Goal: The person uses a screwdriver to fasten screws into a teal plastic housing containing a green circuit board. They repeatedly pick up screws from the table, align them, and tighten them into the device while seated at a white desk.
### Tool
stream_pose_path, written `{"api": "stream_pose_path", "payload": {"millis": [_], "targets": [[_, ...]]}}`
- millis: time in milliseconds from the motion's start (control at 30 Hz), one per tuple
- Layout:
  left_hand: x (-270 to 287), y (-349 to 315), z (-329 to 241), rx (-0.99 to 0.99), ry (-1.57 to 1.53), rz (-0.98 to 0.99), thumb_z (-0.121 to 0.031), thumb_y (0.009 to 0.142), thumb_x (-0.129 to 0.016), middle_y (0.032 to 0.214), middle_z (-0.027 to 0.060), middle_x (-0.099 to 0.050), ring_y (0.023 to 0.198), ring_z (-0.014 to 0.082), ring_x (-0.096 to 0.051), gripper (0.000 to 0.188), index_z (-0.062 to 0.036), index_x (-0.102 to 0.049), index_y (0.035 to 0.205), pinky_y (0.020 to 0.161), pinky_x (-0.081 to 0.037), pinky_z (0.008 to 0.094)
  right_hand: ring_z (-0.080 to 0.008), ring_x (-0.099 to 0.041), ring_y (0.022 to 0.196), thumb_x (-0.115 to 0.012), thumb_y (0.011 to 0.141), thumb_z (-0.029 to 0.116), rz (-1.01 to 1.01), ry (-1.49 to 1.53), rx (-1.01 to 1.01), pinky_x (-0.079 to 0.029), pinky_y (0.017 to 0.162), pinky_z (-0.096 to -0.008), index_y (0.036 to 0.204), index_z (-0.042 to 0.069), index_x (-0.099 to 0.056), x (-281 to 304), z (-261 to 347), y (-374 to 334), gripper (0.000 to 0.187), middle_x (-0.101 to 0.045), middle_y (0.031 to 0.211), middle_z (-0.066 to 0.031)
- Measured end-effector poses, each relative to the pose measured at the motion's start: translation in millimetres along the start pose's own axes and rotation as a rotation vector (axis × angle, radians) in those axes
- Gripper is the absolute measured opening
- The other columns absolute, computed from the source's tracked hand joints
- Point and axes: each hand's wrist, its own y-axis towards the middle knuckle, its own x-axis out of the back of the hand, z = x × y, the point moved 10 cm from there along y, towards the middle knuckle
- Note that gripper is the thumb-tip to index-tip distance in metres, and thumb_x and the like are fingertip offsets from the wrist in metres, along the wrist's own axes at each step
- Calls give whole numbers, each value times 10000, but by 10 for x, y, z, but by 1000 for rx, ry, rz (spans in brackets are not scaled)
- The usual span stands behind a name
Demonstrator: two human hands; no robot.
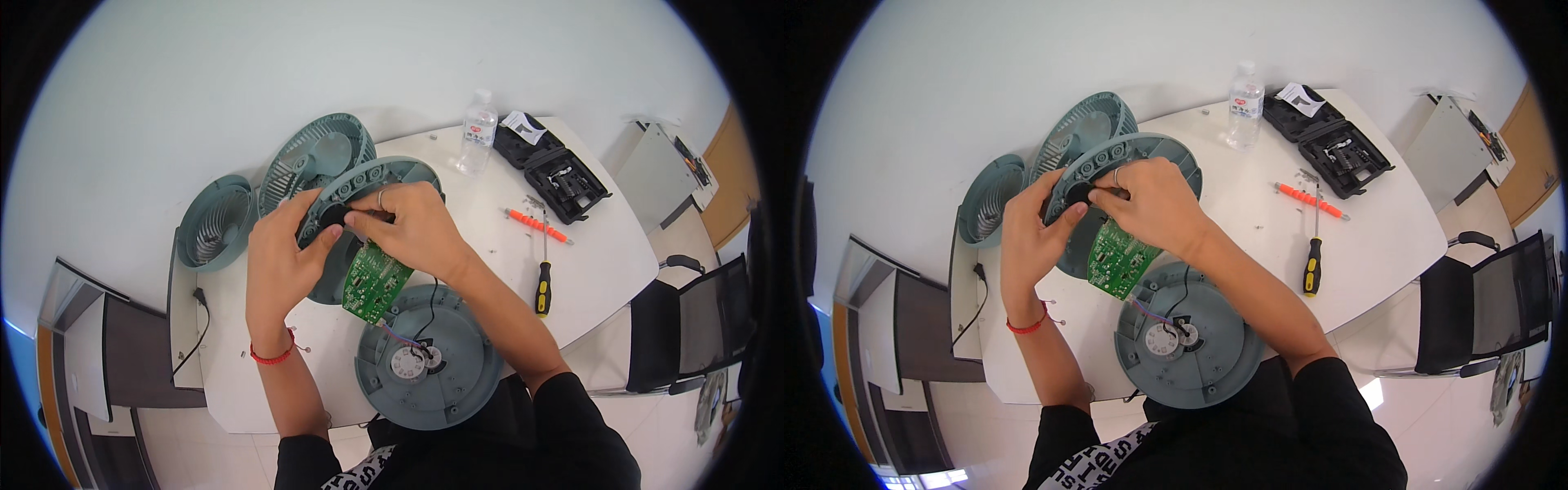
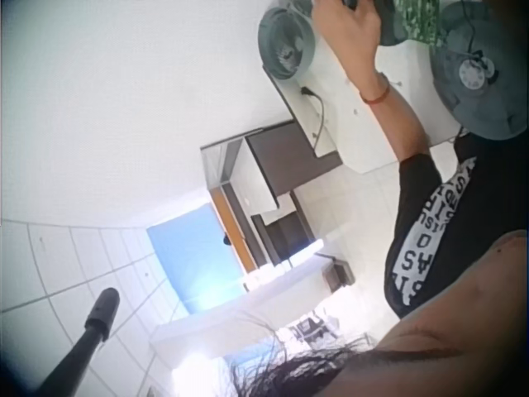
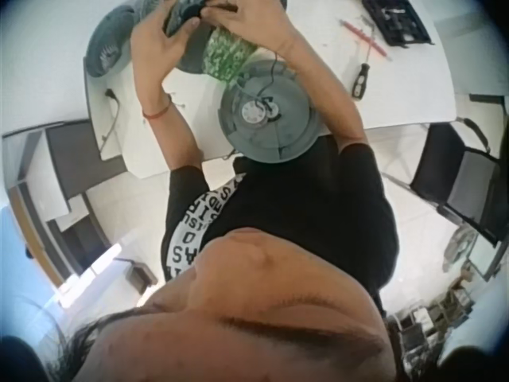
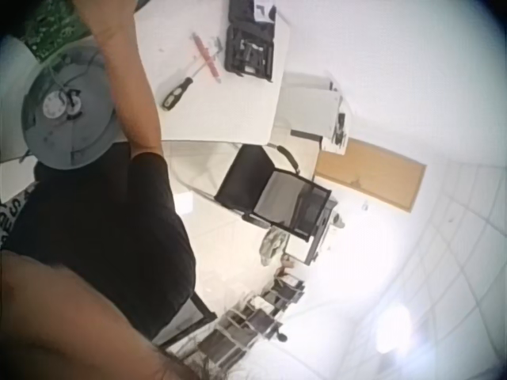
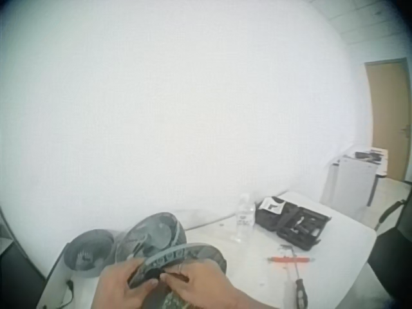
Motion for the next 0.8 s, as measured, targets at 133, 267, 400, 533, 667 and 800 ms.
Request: {"api": "stream_pose_path", "payload": {"millis": [133,267,400,533,667,800], "targets": [[-3,12,-37,-50,50,-32,-46,821,-746,878,119,-706,761,159,-647,347,17,-661,1152,735,-505,282,-346,-641,608,-727,840,207,-86,-64,130,-498,583,-404,900,24,-773,40,94,-8,198,-656,672,-171],[-11,13,-3,-8,-14,-40,-29,813,-739,887,136,-706,756,189,-654,344,11,-669,1147,738,-508,291,-342,-637,595,-722,853,222,-133,-87,102,-495,572,-407,846,19,-762,55,89,-15,207,-644,642,-160],[-9,5,-14,52,-3,-35,-19,815,-731,899,139,-710,771,201,-663,337,8,-671,1146,750,-511,296,-339,-634,585,-716,862,229,-131,-126,50,-495,562,-407,778,13,-736,24,27,-32,233,-641,632,-152],[0,7,-60,14,26,-62,-31,819,-730,941,150,-719,814,291,-680,331,-17,-670,1144,740,-524,342,-341,-636,584,-700,877,236,-190,-142,76,-499,554,-403,755,18,-720,-25,26,-58,250,-647,631,-143],[-19,27,-46,-26,-24,-36,-31,825,-722,987,171,-717,879,347,-689,325,-10,-662,1143,772,-528,372,-348,-643,600,-687,885,241,-144,-140,79,-508,574,-412,778,12,-713,-41,29,-34,254,-649,632,-147],[-57,25,-18,30,-62,0,-16,842,-704,999,162,-717,897,284,-680,333,13,-648,1169,810,-521,347,-358,-648,627,-678,887,238,-52,-103,63,-511,598,-427,793,-1,-706,-43,-7,10,258,-653,654,-162]]}}
